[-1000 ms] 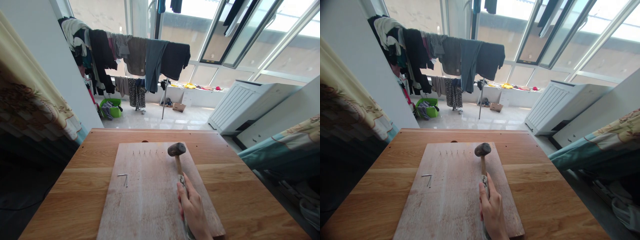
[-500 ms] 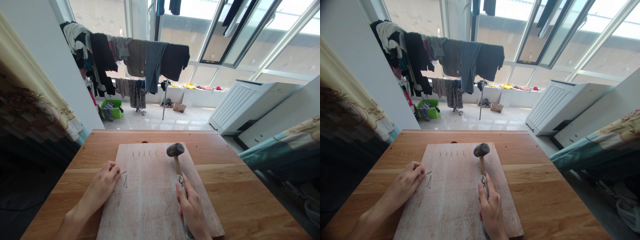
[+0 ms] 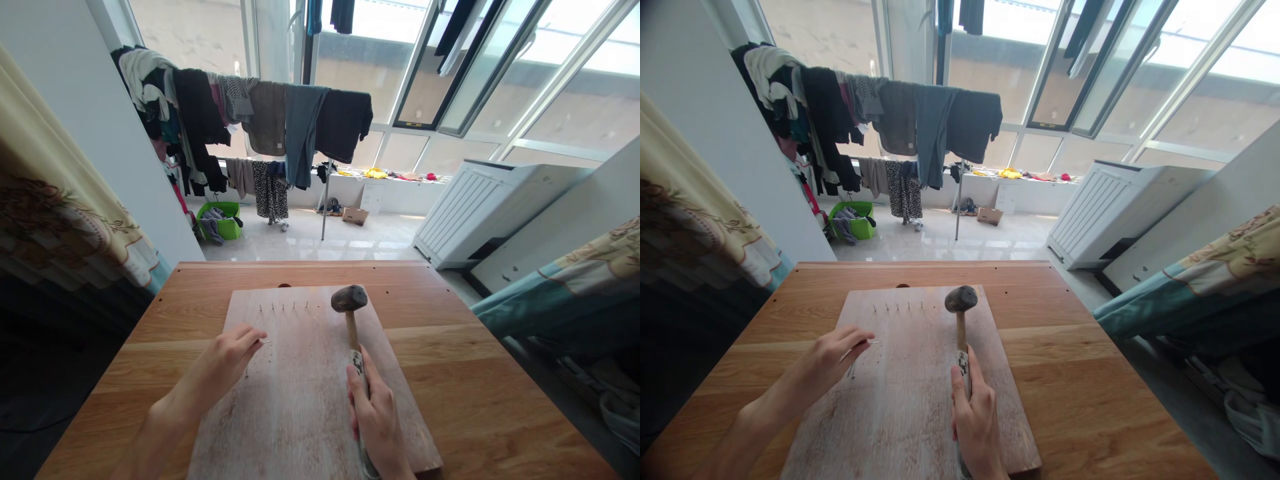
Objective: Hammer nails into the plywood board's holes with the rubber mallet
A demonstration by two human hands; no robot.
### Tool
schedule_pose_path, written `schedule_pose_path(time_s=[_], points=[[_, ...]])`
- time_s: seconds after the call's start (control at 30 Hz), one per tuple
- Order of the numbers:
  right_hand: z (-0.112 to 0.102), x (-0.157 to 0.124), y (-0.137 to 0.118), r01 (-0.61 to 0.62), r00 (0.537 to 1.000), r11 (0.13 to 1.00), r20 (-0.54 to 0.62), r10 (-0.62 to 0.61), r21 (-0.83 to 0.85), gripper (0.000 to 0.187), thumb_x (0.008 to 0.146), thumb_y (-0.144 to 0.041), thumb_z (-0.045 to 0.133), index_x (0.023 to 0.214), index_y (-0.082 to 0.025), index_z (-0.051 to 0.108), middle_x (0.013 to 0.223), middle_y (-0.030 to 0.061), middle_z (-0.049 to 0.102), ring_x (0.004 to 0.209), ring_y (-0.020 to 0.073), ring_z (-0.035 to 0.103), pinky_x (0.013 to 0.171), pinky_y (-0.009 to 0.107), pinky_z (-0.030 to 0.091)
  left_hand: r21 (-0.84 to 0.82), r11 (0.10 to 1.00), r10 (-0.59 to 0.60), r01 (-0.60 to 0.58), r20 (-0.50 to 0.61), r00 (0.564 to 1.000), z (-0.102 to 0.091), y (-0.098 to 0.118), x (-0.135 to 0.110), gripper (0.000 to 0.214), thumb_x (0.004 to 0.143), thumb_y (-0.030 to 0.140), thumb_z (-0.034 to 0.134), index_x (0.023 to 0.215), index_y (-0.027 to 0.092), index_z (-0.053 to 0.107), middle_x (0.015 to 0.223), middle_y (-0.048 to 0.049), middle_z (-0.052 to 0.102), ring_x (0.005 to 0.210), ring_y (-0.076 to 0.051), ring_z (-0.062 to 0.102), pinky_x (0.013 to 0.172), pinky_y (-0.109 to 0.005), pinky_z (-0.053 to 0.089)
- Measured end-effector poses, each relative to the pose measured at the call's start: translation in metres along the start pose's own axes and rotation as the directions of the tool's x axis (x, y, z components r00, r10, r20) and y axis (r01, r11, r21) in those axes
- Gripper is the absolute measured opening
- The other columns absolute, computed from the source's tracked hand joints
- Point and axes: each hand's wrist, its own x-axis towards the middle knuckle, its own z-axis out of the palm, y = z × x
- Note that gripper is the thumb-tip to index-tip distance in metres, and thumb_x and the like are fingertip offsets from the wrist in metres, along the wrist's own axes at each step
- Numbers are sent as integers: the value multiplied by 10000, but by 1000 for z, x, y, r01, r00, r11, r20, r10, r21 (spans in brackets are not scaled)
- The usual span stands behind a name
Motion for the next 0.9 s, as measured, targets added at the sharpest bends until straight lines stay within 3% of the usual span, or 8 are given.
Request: schedule_pose_path(time_s=[0.2,0.37,0.7,0.9], points=[[0,0,-3,-8,1000,1000,5,8,25,820,968,-661,476,1555,-90,425,486,-113,425,318,124,434,313,210,388,180,966,139,-184,238,961,15,35,42,306,963,23,458,798,190,653,847,-38,634,773,-177,617,715,-291,495],[0,1,-1,5,1000,1000,5,-5,25,800,982,-650,461,1548,-86,424,504,-117,412,319,119,438,308,203,390,193,945,187,-263,338,922,34,46,67,306,925,-20,449,816,168,664,870,-61,650,805,-198,615,732,-311,505],[2,2,0,-8,1000,999,3,8,47,833,964,-676,480,1558,-95,430,483,-108,436,314,124,441,309,211,401,260,925,164,-276,381,910,33,57,72,344,858,-85,420,832,152,669,889,-69,639,830,-205,604,746,-313,492],[1,2,1,-7,1000,999,2,7,45,835,964,-677,486,1559,-94,422,497,-108,432,319,124,444,304,211,402,102,973,168,-207,302,938,48,57,78,286,903,-13,473,840,170,683,918,-57,679,812,-179,648,737,-285,500]])
